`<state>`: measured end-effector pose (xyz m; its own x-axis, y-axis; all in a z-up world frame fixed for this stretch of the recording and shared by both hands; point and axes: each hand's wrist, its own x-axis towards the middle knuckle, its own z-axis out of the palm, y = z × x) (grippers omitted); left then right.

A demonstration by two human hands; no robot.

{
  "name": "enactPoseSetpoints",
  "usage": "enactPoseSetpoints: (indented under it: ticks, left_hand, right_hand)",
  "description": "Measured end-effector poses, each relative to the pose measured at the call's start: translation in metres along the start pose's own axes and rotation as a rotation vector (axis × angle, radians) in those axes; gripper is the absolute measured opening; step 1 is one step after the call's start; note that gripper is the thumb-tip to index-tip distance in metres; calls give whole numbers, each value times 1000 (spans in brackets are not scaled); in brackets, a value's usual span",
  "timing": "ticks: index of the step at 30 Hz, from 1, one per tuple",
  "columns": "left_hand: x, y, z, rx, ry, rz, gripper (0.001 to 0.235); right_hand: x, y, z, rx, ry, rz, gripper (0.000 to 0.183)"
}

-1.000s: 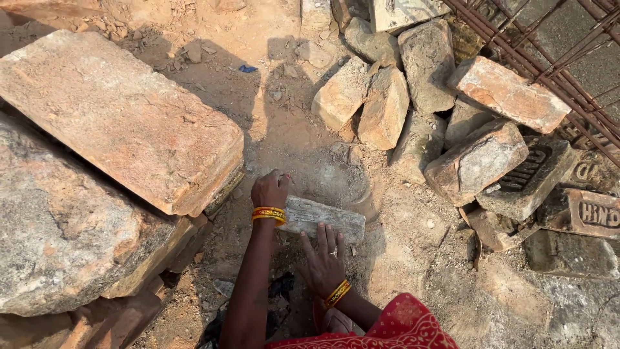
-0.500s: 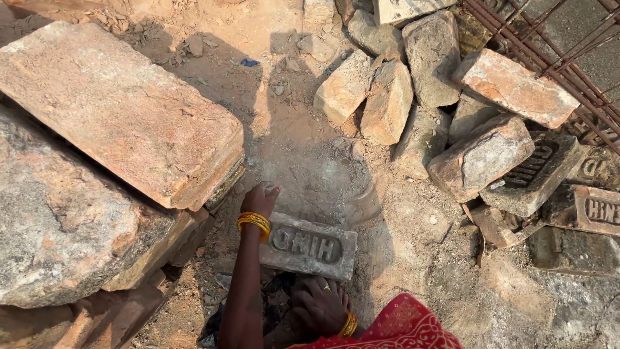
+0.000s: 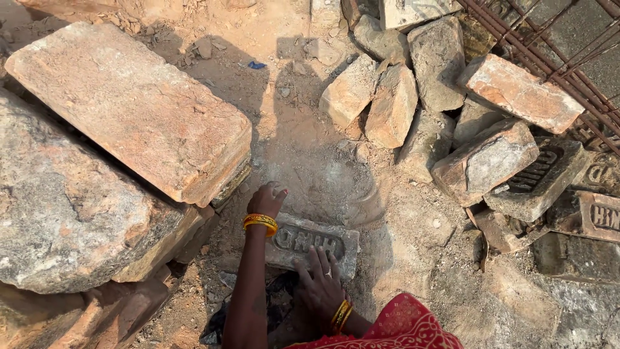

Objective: The person picks up used bricks one at a time from a rubble pile, scrubs each brick's surfaces against the ground and with a smaller stone, then places the cleaned brick onto a growing stack beside the pile.

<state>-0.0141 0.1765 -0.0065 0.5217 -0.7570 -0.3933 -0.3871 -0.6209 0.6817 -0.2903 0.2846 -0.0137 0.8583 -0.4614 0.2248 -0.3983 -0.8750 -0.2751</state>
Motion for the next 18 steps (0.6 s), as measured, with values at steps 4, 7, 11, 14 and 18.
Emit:
enactPoseSetpoints:
  ticks: [4,7,11,14,18]
  left_hand:
    - [7,-9,14,113,-56,64,51]
    - [17,-16,27,209,-96,111,57]
    - [11,-20,31,305,-176,93,61]
    - [8,-18,35,298,-323,39,59]
    - [9,-21,37,316,-270,49,53]
  right_hand:
    - [10,5,18,-101,-202,211,70]
    - [8,11,19,-138,-130,156,67]
    - [10,9,17,-144,-133,136,70]
    - [16,6,13,-95,-158,189,73]
    - [18,5,17,-61,-151,207,79]
